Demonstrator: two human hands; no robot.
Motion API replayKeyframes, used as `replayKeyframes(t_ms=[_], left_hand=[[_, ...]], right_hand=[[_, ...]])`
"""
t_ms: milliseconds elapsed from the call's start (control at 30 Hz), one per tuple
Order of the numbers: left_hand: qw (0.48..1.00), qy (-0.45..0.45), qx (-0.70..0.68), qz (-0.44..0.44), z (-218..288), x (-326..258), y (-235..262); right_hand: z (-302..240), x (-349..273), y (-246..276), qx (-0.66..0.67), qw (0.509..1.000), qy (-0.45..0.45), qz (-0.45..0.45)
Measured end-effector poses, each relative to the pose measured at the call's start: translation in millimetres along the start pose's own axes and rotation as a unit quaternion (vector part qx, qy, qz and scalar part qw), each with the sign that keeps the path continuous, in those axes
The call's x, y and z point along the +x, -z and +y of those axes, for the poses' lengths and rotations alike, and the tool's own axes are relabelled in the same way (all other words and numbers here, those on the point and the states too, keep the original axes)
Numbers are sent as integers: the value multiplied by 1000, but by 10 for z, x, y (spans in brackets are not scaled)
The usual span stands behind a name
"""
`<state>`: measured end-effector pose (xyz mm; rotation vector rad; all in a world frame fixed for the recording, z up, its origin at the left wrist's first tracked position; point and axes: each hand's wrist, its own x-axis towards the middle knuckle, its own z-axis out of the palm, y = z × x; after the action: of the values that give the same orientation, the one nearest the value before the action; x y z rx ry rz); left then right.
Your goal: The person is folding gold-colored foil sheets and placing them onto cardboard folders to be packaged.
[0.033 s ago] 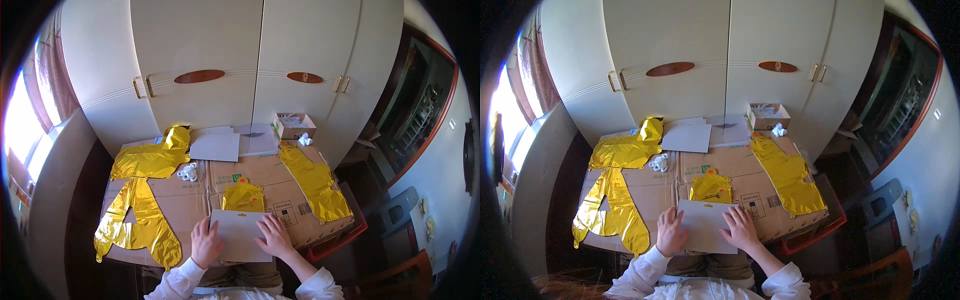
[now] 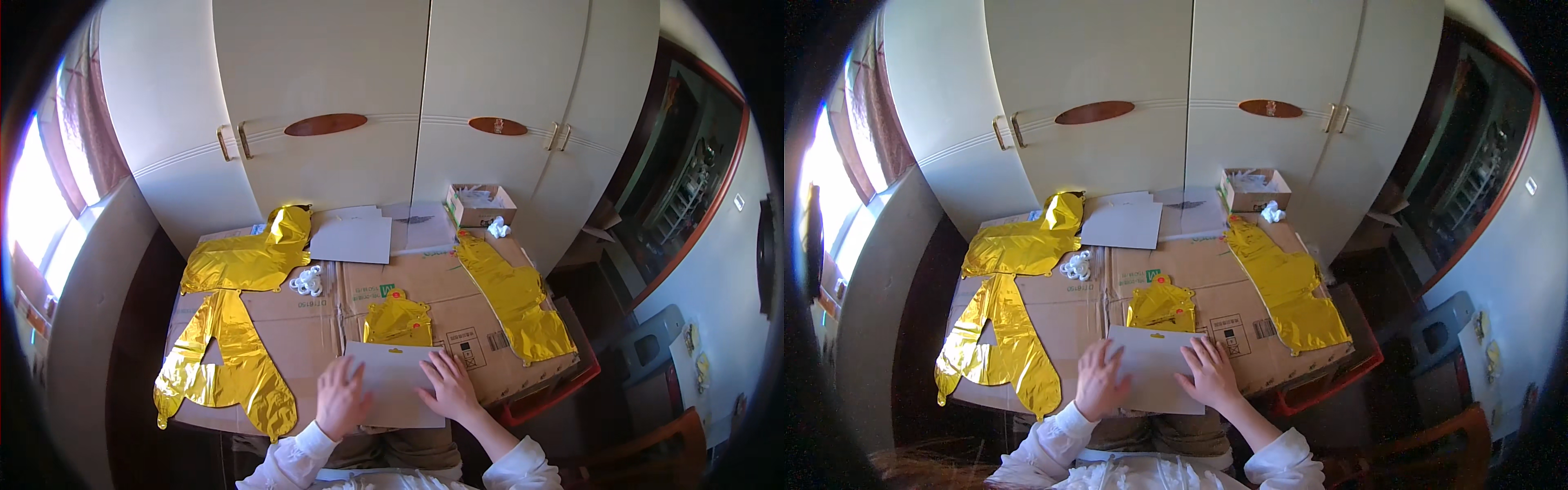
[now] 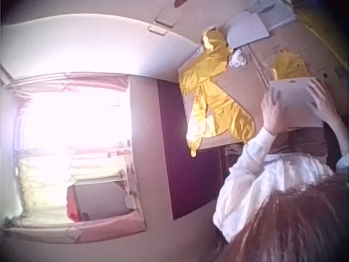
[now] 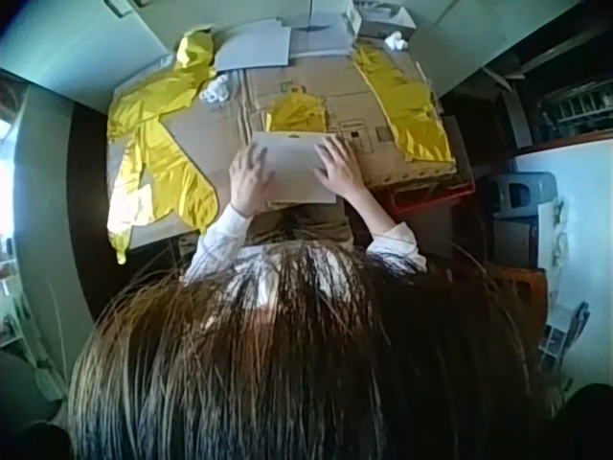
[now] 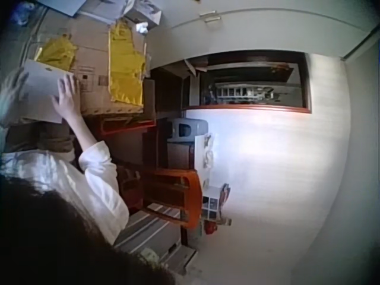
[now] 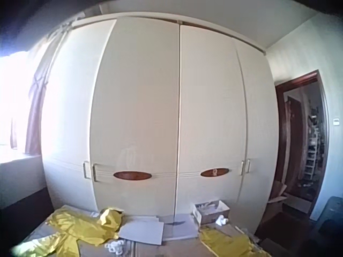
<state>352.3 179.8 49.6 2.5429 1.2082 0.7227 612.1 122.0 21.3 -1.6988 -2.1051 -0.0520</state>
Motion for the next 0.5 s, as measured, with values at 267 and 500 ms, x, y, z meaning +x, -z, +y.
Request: replayKeyframes(t_ms=[267,500], left_hand=[[977,-160,79,-117,396,92,-154],[974,-149,99,-142,374,71,-199]], right_hand=[[42,91,59,9,1000,5,4],[579,1010,-3,193,971,-114,-82]])
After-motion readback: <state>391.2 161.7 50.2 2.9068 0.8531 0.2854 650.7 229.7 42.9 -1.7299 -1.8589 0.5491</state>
